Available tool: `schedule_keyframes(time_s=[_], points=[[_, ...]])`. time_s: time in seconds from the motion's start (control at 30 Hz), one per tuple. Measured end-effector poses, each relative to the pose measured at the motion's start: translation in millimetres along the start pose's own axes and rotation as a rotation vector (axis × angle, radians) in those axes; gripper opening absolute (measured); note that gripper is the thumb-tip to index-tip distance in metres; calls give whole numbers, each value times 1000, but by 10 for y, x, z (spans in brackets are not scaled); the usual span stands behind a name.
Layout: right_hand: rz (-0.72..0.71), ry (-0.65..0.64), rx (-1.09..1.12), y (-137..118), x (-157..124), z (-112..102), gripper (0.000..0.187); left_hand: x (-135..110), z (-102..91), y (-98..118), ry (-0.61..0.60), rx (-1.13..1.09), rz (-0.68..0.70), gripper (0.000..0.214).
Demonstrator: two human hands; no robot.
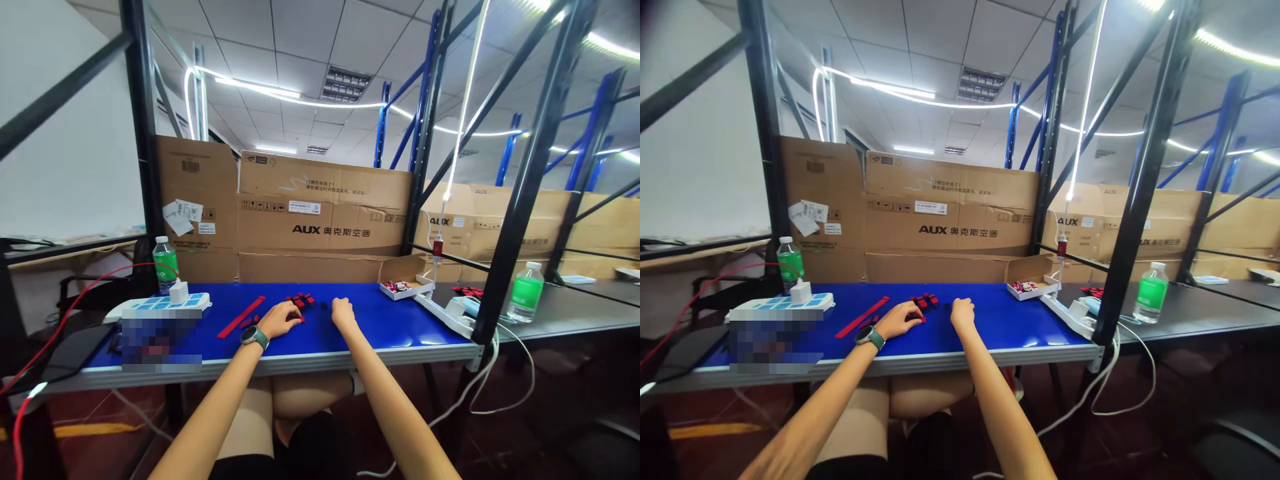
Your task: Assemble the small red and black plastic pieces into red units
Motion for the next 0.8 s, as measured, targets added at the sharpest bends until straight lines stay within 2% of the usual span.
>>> schedule_keyframes(time_s=[0.07,0.17,0.23,0.33,0.43,0.57,0.7,0.8], points=[[-2,-16,44,96,88,-12,35,3,0,-3,4,-6,19,16],[-133,45,202,87,239,-111,31,0,-6,-13,11,-12,29,15],[-253,71,411,-4,333,-175,25,-5,-15,-32,27,-24,12,15],[-399,40,856,-206,455,-204,16,-6,-19,-67,46,-63,-27,18],[-471,68,1149,-391,516,-192,20,7,-9,-104,46,-137,-41,16],[-475,97,1318,-514,519,-34,31,28,-14,-179,72,-218,-49,11],[-513,16,1361,-577,498,157,39,27,-71,-260,147,-209,-76,11],[-564,-27,1366,-598,493,208,43,10,-139,-306,220,-162,-112,12]])
Point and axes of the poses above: each hand's wrist, its own x-axis towards the middle knuckle, its own z-axis out of the palm, y = z × x, the point moved 7 cm from there along x, towards the middle knuckle, and after that the axes turned 11 degrees about -y, right-handed, at the moved point
